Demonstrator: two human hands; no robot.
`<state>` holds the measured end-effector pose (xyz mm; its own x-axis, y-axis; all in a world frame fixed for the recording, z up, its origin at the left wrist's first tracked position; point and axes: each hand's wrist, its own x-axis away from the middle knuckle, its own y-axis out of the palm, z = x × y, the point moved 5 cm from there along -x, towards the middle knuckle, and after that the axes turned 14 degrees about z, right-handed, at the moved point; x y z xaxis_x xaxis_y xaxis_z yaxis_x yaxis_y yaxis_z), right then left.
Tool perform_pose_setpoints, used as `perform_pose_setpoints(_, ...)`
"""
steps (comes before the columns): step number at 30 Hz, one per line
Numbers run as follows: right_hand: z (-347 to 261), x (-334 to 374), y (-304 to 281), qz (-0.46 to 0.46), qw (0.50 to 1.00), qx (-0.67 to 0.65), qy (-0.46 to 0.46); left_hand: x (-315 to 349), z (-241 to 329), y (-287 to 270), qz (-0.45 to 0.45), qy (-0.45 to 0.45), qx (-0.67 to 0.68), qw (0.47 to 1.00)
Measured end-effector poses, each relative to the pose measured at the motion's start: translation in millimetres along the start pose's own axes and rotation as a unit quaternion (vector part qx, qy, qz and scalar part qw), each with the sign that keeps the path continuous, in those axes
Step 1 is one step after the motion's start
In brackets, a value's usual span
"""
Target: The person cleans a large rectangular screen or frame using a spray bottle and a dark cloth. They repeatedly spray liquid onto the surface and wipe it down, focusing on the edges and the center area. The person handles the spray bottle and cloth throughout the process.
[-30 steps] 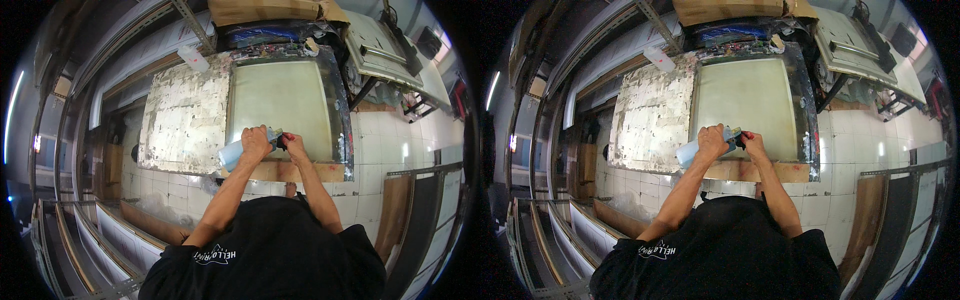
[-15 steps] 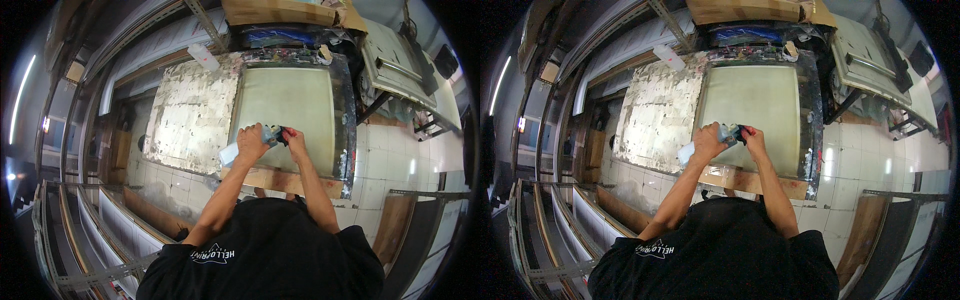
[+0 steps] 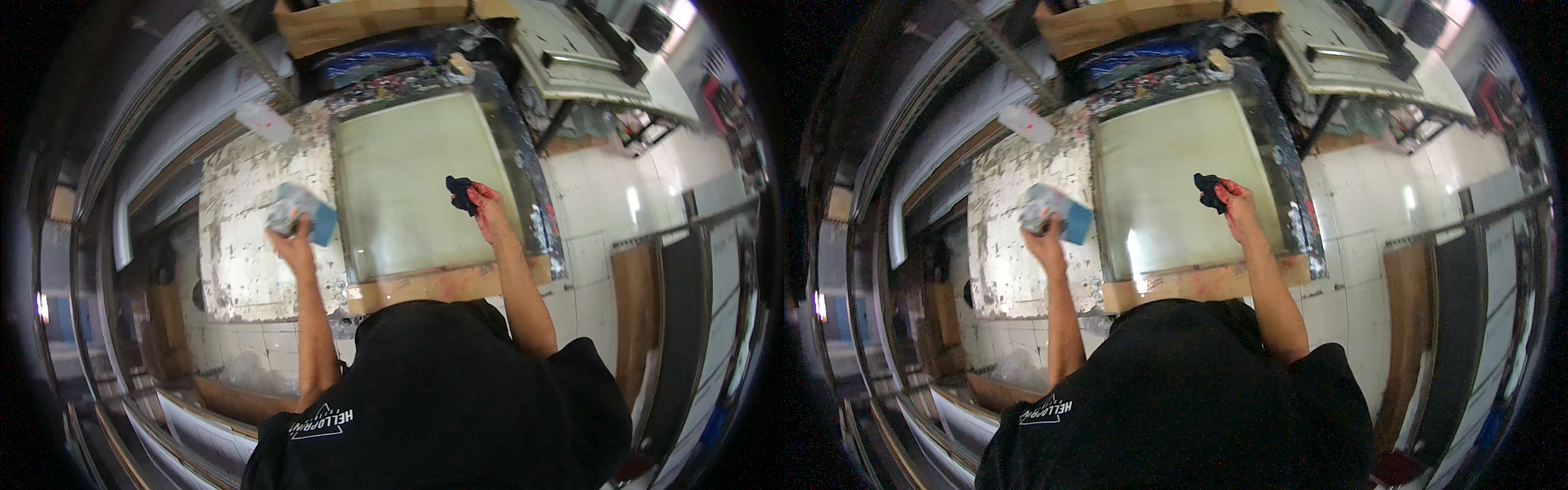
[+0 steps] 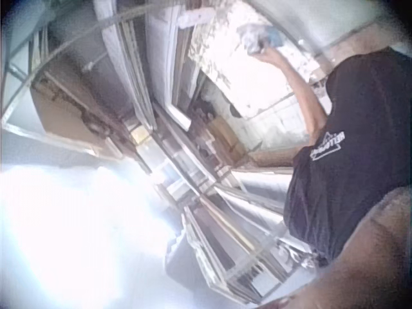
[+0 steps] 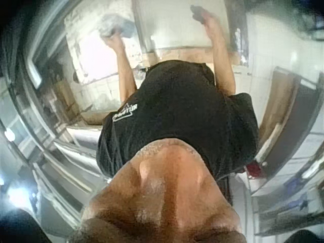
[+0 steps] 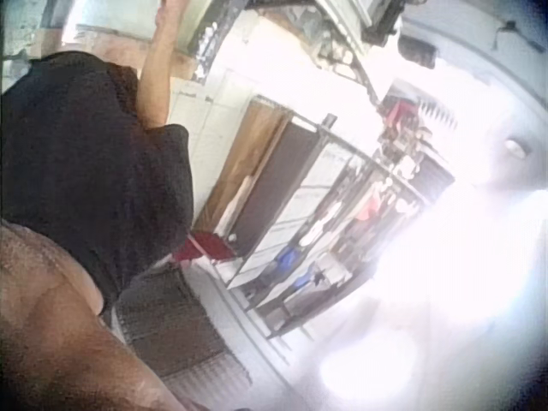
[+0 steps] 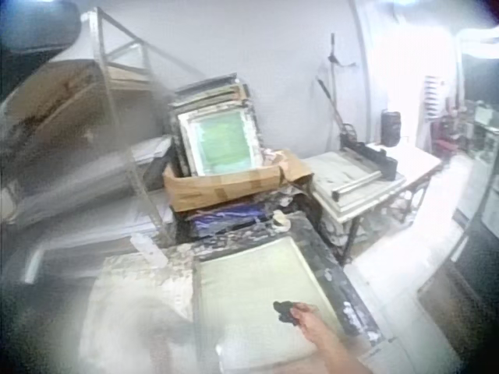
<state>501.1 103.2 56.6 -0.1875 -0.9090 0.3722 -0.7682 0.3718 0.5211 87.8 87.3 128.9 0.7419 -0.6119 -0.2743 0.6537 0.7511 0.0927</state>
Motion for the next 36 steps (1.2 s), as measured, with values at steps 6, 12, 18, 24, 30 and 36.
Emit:
perform_pose_setpoints(6, -10.0, 38.5, -131.1, 0.283, 0.926, 0.159, -0.194, -39.6, -27.4, -72.7, 0.153, -0.009, -0.040, 0.987)
perform_pose_setpoints(12, -11.3, 104.1, -165.3, 0.357, 0.626, 0.596, -0.353, -55.4, -43.3, -114.8, 0.189, 0.039, -0.153, 0.969)
perform_pose_setpoints(18, 8.5, 59.3, -148.2, 0.298, 0.567, 0.718, -0.271, -55.1, -46.1, -117.9, 0.163, 0.033, -0.205, 0.965)
perform_pose_setpoints(24, 4.9, 47.8, -161.2, 0.263, 0.563, 0.732, -0.281, -31.2, -42.1, -111.4, 0.172, -0.011, -0.173, 0.970)
perform_pose_setpoints(30, -12.9, 103.2, -156.2, 0.245, 0.586, 0.722, -0.274, 37.3, -75.0, -161.5, 0.159, -0.014, -0.315, 0.936)
perform_pose_setpoints(36, -44.3, 55.9, -156.0, 0.235, 0.603, 0.682, -0.341, 83.9, -92.2, -157.5, 0.109, -0.078, -0.330, 0.934)
